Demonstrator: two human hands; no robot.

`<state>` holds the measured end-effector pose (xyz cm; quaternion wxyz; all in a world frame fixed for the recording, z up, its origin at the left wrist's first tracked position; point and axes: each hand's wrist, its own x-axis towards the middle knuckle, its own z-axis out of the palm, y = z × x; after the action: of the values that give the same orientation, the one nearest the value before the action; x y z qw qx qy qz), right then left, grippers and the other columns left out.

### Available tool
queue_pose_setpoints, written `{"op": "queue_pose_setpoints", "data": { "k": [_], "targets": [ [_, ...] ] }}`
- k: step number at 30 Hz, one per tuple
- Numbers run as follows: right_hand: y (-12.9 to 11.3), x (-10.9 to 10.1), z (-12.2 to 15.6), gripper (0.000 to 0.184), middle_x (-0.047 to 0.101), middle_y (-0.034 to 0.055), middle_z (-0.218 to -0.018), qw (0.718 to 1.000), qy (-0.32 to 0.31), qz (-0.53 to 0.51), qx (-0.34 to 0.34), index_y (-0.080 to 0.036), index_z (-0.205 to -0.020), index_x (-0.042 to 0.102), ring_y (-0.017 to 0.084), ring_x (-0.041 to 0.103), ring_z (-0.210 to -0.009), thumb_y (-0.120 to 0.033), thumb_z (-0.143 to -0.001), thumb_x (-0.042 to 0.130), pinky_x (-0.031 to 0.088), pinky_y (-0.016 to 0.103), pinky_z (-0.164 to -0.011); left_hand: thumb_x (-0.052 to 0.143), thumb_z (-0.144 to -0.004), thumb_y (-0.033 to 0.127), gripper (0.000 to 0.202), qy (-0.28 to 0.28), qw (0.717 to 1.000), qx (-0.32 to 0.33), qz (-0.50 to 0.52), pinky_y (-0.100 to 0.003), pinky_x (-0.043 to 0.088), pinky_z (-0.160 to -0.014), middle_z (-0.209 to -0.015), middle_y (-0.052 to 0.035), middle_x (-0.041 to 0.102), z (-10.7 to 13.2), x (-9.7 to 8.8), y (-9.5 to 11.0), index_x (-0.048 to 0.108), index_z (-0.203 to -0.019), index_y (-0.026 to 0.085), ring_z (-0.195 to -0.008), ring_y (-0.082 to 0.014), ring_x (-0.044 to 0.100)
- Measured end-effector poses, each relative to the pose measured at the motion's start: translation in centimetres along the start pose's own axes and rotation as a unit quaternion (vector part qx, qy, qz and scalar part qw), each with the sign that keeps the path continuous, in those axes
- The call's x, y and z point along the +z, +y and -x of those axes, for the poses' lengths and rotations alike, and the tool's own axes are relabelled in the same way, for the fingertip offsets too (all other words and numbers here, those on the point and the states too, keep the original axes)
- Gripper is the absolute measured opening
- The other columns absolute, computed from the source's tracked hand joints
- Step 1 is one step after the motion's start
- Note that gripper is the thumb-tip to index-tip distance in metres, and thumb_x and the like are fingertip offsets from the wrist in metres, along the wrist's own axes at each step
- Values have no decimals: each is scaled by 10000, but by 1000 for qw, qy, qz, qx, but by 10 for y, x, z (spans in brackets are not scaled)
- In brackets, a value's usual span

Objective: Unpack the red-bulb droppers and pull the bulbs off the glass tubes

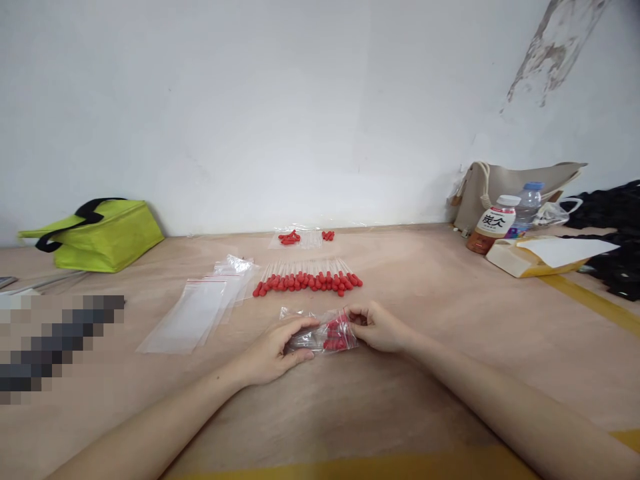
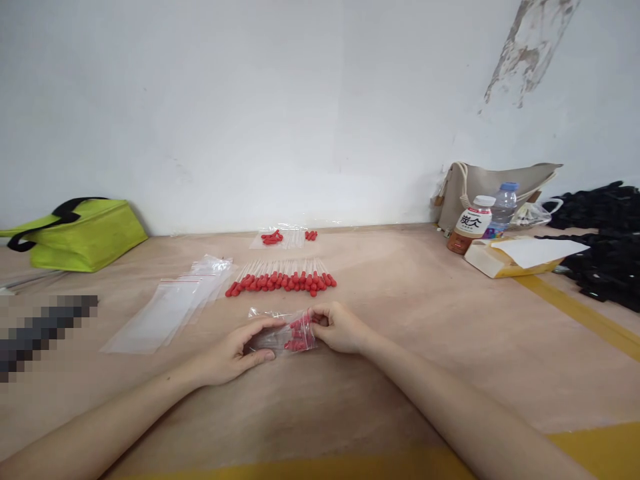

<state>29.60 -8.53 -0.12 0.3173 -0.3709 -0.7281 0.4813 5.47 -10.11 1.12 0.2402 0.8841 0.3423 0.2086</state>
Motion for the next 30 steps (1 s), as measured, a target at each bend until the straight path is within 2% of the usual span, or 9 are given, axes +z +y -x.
{"op": "queue_pose_setpoints", "data": {
  "k": [4, 9, 11, 14, 17, 20, 24, 27, 30],
  "targets": [
    [4, -5, 3, 390, 648, 26, -806, 997, -13, -77, 23, -150, -1007, 599, 115, 579, -696, -332, -670, 674, 452, 222, -601, 554, -807, 307, 418, 8, 1000, 3, -10, -381, 412, -933, -1193, -70, 548, -1, 0, 1, 463, -1208, 233, -1094, -208, 511],
    [6, -2, 2, 369, 664, 26, -785, 996, -7, -84, 42, -149, -947, 646, 107, 581, -622, -400, -677, 662, 459, 220, -548, 555, -808, 296, 414, 10, 1000, 3, -10, -402, 403, -939, -1196, -75, 545, -1, 1, 0, 466, -1207, 233, -1102, -214, 502],
    [4, -13, 2, 376, 664, 13, -756, 995, 1, -89, 52, -162, -958, 646, 89, 565, -568, -394, -663, 675, 450, 203, -504, 547, -814, 304, 411, 13, 1000, 8, -13, -399, 409, -933, -1190, -72, 548, 0, 1, -1, 464, -1211, 238, -1091, -209, 508],
    [3, -50, 8, 361, 674, 13, -758, 993, 15, -94, 70, -165, -931, 660, 84, 573, -567, -354, -627, 709, 484, 220, -550, 540, -817, 333, 434, 23, 999, 10, -34, -409, 409, -934, -1209, -78, 535, 2, 0, -2, 448, -1231, 242, -1101, -214, 500],
    [8, -94, 16, 314, 688, 51, -836, 985, 93, -105, 104, -164, -864, 680, 122, 621, -683, -324, -598, 729, 515, 246, -629, 537, -814, 350, 465, 24, 998, 9, -61, -431, 390, -958, -1242, -86, 514, 4, -1, -3, 430, -1252, 237, -1139, -224, 471],
    [18, -119, 17, 326, 683, 55, -926, 954, 262, -137, 54, -199, -887, 674, 148, 637, -788, -340, -598, 725, 527, 279, -716, 519, -824, 347, 449, 18, 997, 21, -76, -435, 371, -980, -1254, -80, 509, 4, -2, -3, 440, -1251, 234, -1169, -222, 447],
    [28, -111, 0, 374, 672, 75, -986, 923, 383, -13, -17, -176, -964, 653, 190, 625, -899, -369, -646, 686, 503, 341, -832, 504, -834, 344, 427, 8, 996, 30, -81, -431, 359, -994, -1261, -67, 508, 3, -1, -3, 455, -1245, 241, -1185, -209, 432],
    [31, -94, -17, 337, 674, 82, -981, 911, 387, 142, -24, -164, -969, 661, 210, 628, -905, -366, -702, 626, 491, 366, -851, 505, -833, 342, 429, 9, 996, 31, -77, -433, 356, -994, -1260, -67, 509, 3, -1, -4, 454, -1247, 241, -1181, -208, 435],
    [32, -80, -29, 251, 681, 59, -961, 906, 376, 194, -28, -197, -907, 688, 224, 627, -908, -326, -703, 616, 477, 378, -859, 499, -836, 344, 419, 12, 997, 32, -76, -435, 359, -990, -1255, -67, 512, 3, -1, -4, 462, -1242, 244, -1175, -214, 439]
  ]
}}
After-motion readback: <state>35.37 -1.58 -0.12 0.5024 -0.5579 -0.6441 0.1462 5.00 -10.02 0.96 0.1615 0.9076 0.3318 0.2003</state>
